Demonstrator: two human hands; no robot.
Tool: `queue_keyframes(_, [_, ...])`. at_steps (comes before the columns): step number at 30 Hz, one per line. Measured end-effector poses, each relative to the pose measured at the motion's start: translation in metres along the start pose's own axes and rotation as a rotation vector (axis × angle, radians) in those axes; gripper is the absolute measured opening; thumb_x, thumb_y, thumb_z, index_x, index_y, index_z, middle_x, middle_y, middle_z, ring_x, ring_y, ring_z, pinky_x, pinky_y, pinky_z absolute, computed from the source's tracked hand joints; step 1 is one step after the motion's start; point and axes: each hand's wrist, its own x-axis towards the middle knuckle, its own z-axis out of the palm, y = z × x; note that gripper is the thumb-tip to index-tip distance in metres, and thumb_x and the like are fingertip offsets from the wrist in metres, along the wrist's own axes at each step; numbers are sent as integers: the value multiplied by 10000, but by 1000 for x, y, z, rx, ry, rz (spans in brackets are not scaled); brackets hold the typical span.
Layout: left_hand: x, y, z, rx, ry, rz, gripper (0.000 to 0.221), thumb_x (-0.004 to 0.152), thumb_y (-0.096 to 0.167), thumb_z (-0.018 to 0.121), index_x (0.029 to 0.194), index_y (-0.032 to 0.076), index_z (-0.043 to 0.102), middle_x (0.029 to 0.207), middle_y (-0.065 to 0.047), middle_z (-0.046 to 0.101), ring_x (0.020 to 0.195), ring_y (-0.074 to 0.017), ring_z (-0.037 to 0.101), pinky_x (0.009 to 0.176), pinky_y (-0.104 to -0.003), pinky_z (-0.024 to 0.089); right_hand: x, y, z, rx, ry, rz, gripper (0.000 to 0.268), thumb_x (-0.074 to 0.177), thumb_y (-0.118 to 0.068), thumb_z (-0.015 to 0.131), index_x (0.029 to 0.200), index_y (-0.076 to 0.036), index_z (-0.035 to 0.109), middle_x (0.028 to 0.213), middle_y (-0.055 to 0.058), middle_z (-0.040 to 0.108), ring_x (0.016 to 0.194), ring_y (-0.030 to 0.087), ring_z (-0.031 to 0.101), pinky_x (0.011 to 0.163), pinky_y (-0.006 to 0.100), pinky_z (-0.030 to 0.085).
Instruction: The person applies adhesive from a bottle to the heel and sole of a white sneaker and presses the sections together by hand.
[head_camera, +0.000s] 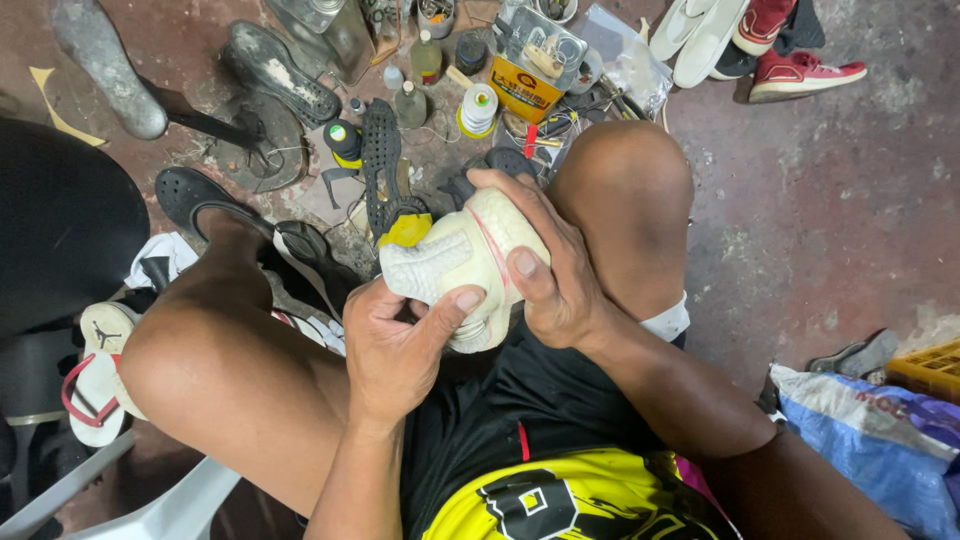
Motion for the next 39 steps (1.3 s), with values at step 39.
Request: queue_keyframes(39, [5,-9,7,3,52,28,240,908,157,801,1099,16,761,860,60,698,691,-10,484,622,-202,423,5,1,8,163,21,116,707,1137,-536,283,1512,33,471,1297,172,623,1197,265,628,1086,356,487])
